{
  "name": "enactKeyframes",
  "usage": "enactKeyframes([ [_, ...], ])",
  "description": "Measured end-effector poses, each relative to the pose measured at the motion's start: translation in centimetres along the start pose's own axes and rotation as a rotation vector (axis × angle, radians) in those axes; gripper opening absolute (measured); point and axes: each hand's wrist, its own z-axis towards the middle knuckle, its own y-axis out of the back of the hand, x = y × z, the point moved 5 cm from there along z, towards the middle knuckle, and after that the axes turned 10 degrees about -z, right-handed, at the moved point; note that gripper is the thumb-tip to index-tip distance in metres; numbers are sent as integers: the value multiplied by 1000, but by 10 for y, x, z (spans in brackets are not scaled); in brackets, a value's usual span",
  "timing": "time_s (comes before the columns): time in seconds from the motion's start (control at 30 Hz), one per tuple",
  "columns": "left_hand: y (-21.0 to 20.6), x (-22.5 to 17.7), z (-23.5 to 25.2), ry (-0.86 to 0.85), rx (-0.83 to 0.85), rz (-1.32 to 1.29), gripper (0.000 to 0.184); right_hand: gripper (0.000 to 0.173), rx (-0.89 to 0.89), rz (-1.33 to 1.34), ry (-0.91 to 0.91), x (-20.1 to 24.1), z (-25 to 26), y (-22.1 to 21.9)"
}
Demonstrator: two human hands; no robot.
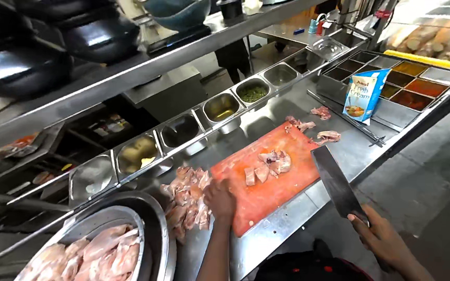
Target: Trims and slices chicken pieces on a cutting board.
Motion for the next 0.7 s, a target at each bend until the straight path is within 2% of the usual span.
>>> enactKeyframes([
  [0.03, 5, -6, 7, 11, -37, -14, 43, 44, -15, 6, -5, -2, 0, 2],
  [0.07, 5, -19, 11, -49, -46, -40, 47, 44, -34, 18, -8, -3, 0, 4],
  [0.17, -23, -82, 2, -340, 141, -91, 52, 48, -79, 55, -3, -9, 1, 9],
  [0.23, -51, -102, -1, -392, 258, -70, 59, 50, -69, 65, -1, -12, 1, 11],
  [0.27, -57, -99, 2, -388, 236, -79, 56, 50, -48, 71, 7, -10, 2, 13],
  [0.33, -56, -83, 9, -373, 140, -81, 45, 48, -7, 79, 38, -8, 4, 14],
  [0.4, -44, -60, 15, -334, 89, -35, 41, 47, 33, 101, 39, -6, 7, 12],
  [0.57, -12, 41, 17, -153, -111, 80, 41, 45, 87, 134, 70, 0, 15, -3],
  [0.7, 6, 97, 32, 95, -35, 127, 46, 50, 127, 79, 65, 7, 17, -13],
])
